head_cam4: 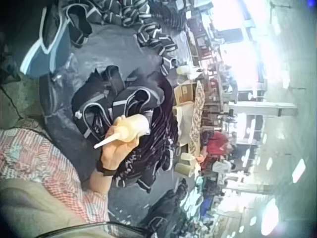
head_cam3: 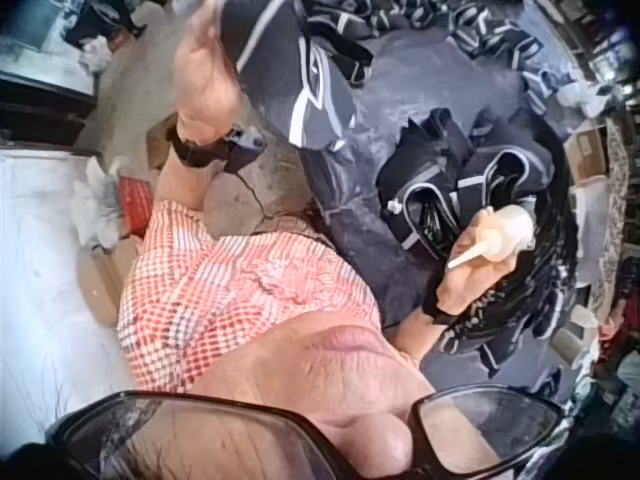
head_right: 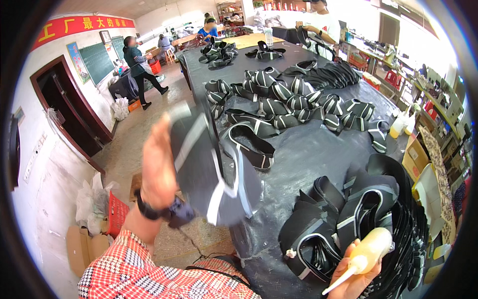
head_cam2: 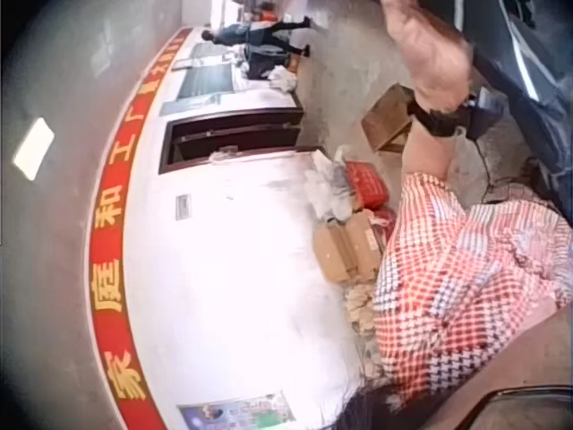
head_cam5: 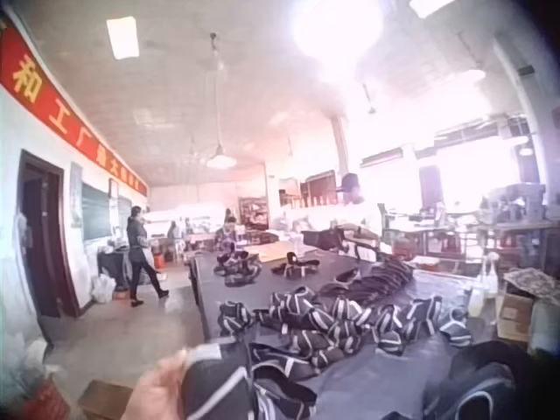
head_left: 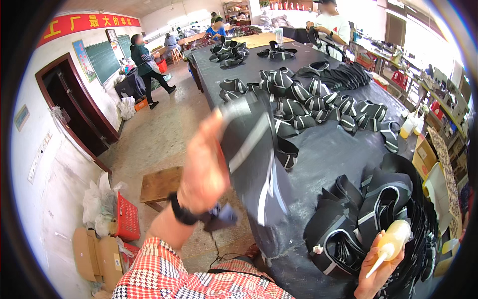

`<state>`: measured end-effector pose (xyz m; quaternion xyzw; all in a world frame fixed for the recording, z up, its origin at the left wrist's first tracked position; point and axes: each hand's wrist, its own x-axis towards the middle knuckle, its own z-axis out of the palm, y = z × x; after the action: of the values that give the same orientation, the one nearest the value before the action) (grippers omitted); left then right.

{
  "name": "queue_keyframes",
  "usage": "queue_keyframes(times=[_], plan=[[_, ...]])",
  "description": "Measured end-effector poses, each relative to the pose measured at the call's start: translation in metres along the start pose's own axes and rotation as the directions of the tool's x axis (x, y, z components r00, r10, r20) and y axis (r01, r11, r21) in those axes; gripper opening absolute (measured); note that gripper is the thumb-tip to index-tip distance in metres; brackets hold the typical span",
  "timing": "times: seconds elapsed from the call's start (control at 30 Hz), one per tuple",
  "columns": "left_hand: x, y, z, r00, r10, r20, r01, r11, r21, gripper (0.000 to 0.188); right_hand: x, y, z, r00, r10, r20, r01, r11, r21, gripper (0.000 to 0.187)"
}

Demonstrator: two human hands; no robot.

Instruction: Apply adhesive to the edges of shoe upper components using a squeeze bottle.

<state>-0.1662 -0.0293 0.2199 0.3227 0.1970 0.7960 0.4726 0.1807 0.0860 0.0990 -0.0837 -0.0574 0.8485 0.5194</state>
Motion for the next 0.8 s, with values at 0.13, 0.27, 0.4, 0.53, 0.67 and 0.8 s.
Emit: queue_keyframes(times=[0.13,0.27,0.4,0.53,0.67,0.8], plan=[[0.066,0.047,-0.007,0.934,0.152,0.324,-0.126,0.987,-0.101,0.031,-0.003,0.013,0.003,0.992,-0.043,-0.118,0.034,0.996,-0.077,0.048],[0.119,0.045,0.002,0.954,0.151,0.259,-0.119,0.983,-0.136,0.028,-0.002,0.018,0.013,0.936,-0.227,-0.268,0.194,0.97,-0.145,0.046],[0.211,-0.005,-0.006,0.983,0.038,0.179,-0.027,0.997,-0.067,0.021,-0.008,0.012,0.015,0.895,-0.359,-0.264,0.32,0.93,-0.18,0.048],[0.312,-0.094,0.003,0.946,-0.044,0.322,0.102,0.981,-0.166,0.02,-0.033,0.007,0.037,0.876,-0.429,-0.219,0.414,0.903,-0.113,0.045],[0.427,-0.141,0.029,0.928,0.218,0.301,-0.284,0.938,0.199,0.018,-0.049,0.0,0.048,0.821,-0.545,-0.173,0.506,0.833,-0.223,0.038],[0.509,-0.214,0.015,0.982,0.109,0.152,-0.098,0.992,-0.079,0.02,-0.069,-0.007,0.047,0.728,-0.649,-0.221,0.585,0.757,-0.292,0.041]])
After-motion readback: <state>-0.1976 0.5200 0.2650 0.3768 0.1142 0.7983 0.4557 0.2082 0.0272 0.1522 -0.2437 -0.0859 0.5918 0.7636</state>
